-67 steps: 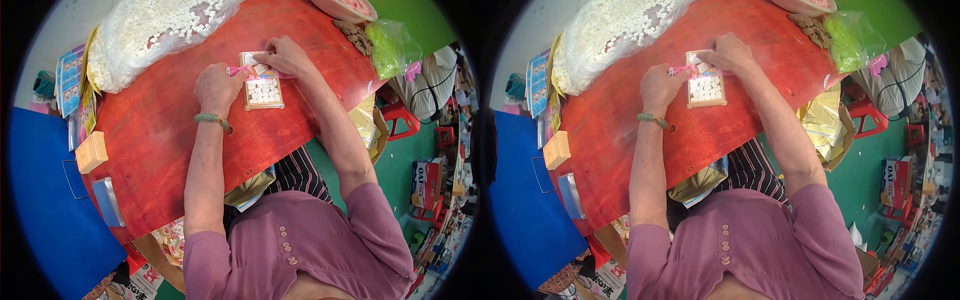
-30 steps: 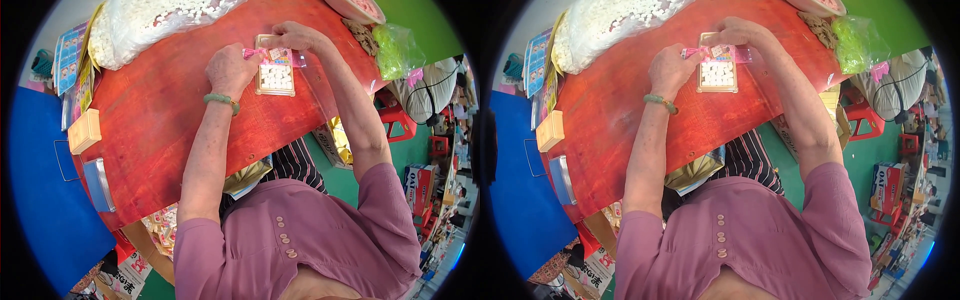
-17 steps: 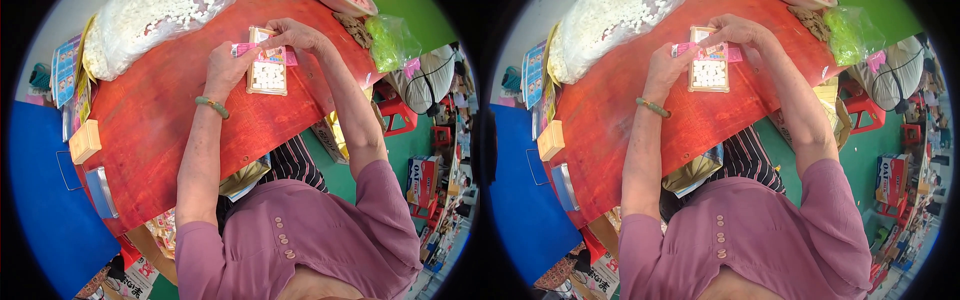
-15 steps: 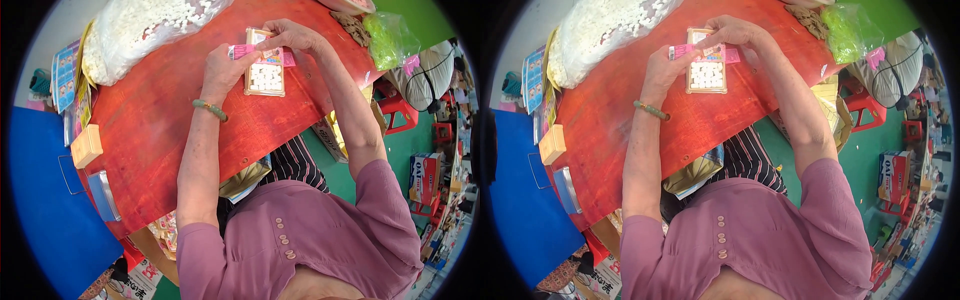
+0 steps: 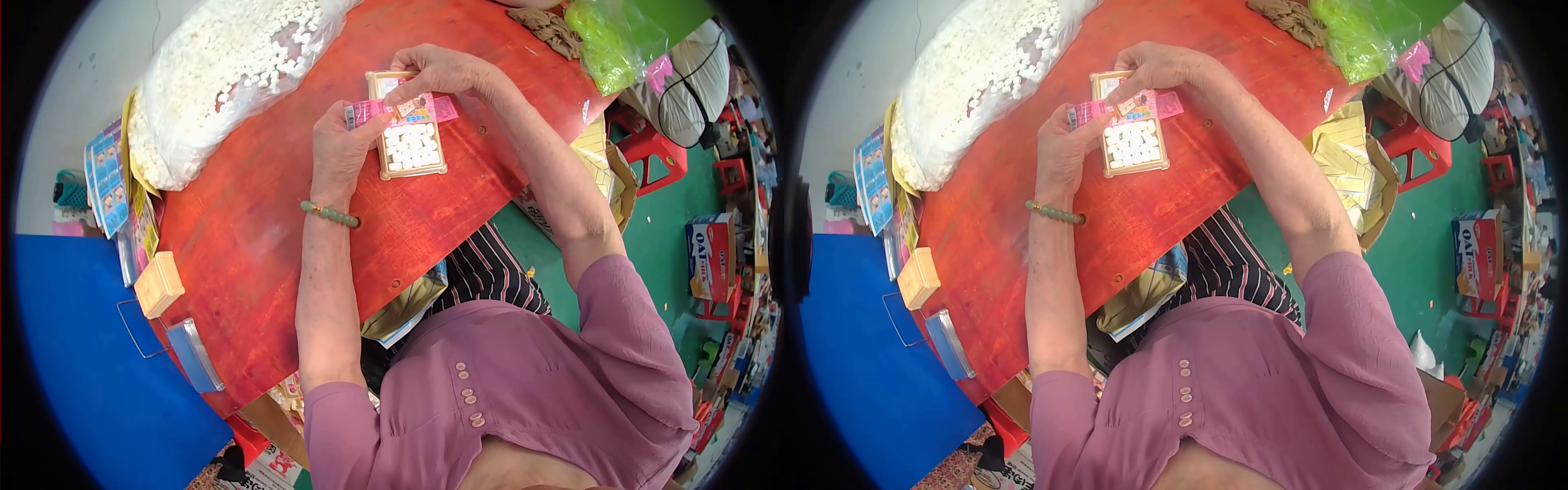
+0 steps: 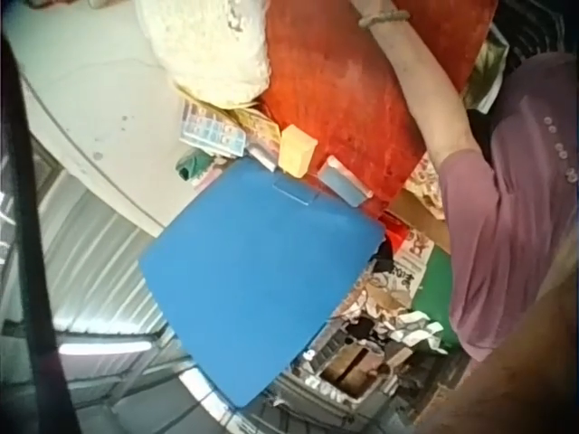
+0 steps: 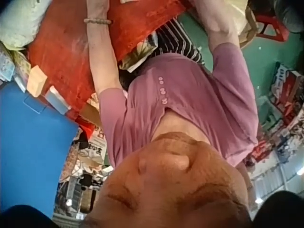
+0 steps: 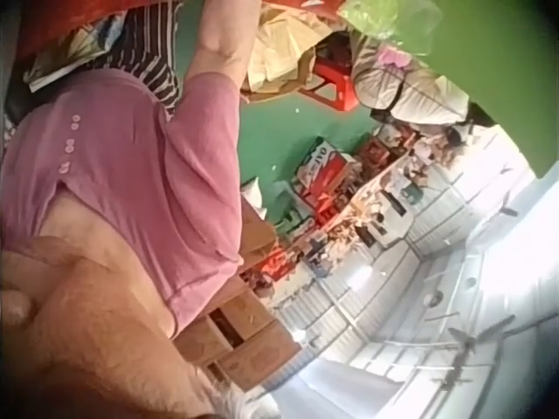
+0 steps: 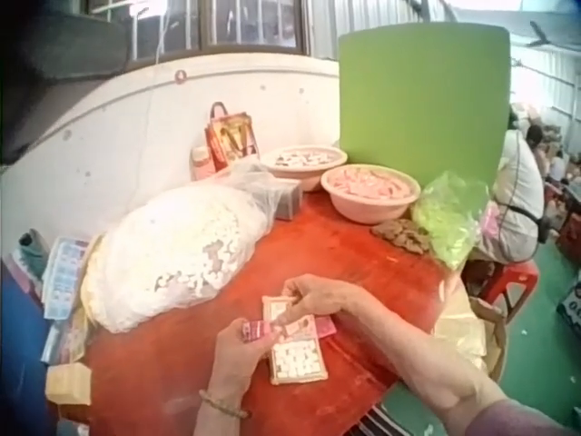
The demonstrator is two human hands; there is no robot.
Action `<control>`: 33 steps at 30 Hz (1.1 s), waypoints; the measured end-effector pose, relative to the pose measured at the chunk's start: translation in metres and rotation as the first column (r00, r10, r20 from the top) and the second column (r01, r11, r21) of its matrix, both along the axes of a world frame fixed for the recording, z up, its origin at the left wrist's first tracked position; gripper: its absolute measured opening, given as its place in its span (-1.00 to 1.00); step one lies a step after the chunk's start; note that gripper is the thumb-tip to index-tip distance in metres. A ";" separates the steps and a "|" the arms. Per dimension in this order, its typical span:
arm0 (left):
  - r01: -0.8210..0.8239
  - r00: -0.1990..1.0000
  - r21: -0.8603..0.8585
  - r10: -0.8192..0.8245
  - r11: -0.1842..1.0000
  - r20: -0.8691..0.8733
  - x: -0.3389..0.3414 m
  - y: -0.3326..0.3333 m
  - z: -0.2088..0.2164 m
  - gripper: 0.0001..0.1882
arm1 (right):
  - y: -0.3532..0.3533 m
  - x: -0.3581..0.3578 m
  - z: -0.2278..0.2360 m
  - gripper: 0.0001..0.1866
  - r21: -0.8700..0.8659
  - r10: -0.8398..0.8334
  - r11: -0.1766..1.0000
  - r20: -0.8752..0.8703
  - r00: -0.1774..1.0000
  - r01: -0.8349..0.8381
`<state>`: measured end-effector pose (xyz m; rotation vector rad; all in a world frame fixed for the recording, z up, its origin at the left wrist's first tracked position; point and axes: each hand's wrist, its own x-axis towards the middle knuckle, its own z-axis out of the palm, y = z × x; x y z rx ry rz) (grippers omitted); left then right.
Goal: Assembling small decorative boxes by applying stickers, ribbons, and filling them with white pellets.
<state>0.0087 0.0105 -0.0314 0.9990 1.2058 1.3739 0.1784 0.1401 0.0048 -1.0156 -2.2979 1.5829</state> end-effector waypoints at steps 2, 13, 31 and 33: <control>-0.037 0.990 0.027 0.033 0.999 0.140 0.004 -0.002 0.003 -0.80 | -0.007 0.002 -0.004 -0.67 -0.029 -0.085 0.996 -0.132 0.988 0.082; -0.063 0.988 0.184 0.035 0.981 0.152 -0.008 -0.027 0.048 -0.85 | -0.040 -0.002 0.062 -0.65 0.120 -0.060 0.989 -0.195 0.979 0.084; -0.112 0.993 0.250 0.119 0.962 -0.013 0.011 -0.038 0.039 -0.84 | -0.126 0.022 0.002 -0.69 0.221 -0.587 0.517 -0.612 0.530 0.827; -0.098 0.995 0.237 0.093 0.967 0.031 0.011 -0.038 0.035 -0.84 | -0.117 0.024 -0.003 -0.65 0.142 -0.571 0.562 -0.645 0.507 0.815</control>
